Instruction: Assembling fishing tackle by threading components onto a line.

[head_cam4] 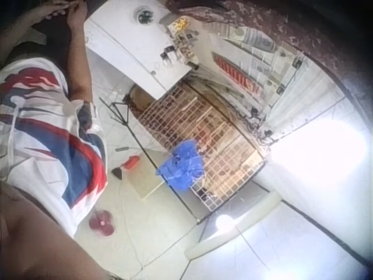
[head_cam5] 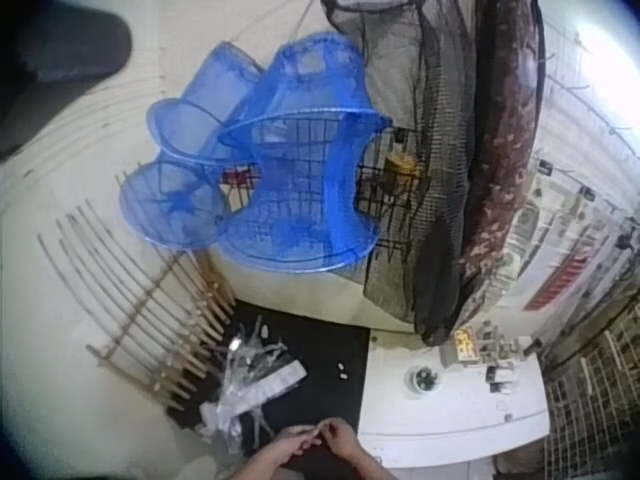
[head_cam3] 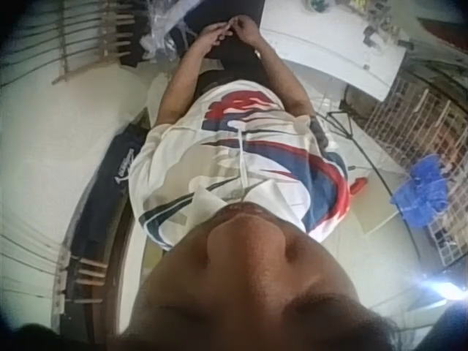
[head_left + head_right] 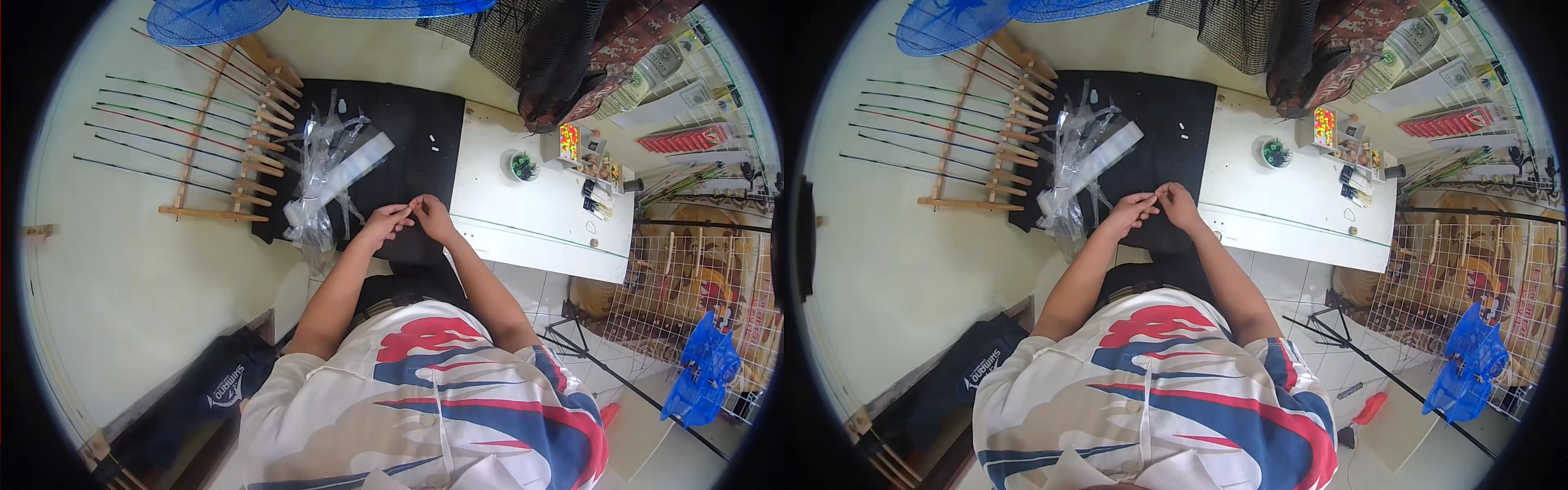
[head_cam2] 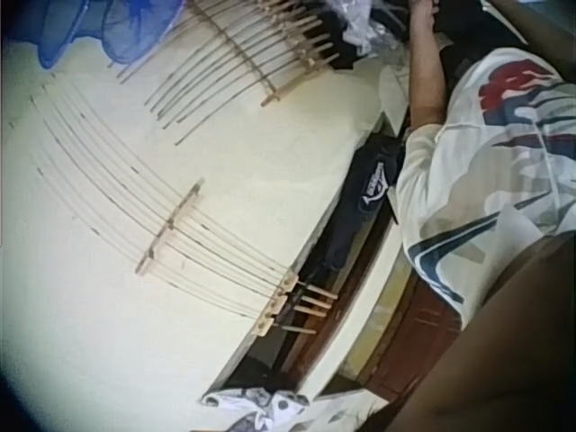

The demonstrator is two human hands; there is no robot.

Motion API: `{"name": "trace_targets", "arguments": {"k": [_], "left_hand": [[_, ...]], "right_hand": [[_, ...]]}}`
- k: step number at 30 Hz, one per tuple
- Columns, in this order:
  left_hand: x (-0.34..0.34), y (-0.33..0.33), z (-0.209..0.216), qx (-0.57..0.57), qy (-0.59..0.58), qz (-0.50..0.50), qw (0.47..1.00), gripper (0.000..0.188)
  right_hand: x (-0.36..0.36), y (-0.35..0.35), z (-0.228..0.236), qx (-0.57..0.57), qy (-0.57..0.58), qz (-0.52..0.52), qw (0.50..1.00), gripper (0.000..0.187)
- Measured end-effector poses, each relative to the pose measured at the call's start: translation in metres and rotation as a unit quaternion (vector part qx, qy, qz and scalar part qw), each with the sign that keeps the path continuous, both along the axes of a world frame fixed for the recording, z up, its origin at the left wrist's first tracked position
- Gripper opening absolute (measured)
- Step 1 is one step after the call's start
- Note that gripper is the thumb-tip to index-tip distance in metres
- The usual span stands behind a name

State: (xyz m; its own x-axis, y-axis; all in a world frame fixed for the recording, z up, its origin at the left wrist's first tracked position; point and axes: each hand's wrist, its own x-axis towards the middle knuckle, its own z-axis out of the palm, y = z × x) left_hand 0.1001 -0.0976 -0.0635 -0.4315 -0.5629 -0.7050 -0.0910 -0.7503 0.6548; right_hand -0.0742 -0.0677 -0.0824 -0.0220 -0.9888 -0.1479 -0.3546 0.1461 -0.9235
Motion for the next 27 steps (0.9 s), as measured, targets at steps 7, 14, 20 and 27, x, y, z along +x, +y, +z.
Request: {"name": "trace_targets", "arguments": {"k": [7,14,20,27], "left_hand": [[0.0,0.002,-0.014,-0.047,-0.012,0.011,0.999,0.025],[0.005,0.005,-0.024,-0.092,-0.104,0.044,0.989,0.017],[0.007,0.005,-0.023,-0.201,-0.116,0.144,0.962,0.016],[0.005,0.0,-0.014,-0.21,-0.084,0.208,0.952,0.015]], "right_hand": [[-0.002,0.001,-0.01,0.002,-0.041,0.002,0.999,0.013],[-0.002,0.001,-0.018,0.025,-0.032,-0.088,0.995,0.017],[-0.006,0.002,-0.007,0.07,0.039,-0.086,0.993,0.02],[-0.009,0.006,0.0,0.054,0.102,-0.11,0.987,0.019]]}}
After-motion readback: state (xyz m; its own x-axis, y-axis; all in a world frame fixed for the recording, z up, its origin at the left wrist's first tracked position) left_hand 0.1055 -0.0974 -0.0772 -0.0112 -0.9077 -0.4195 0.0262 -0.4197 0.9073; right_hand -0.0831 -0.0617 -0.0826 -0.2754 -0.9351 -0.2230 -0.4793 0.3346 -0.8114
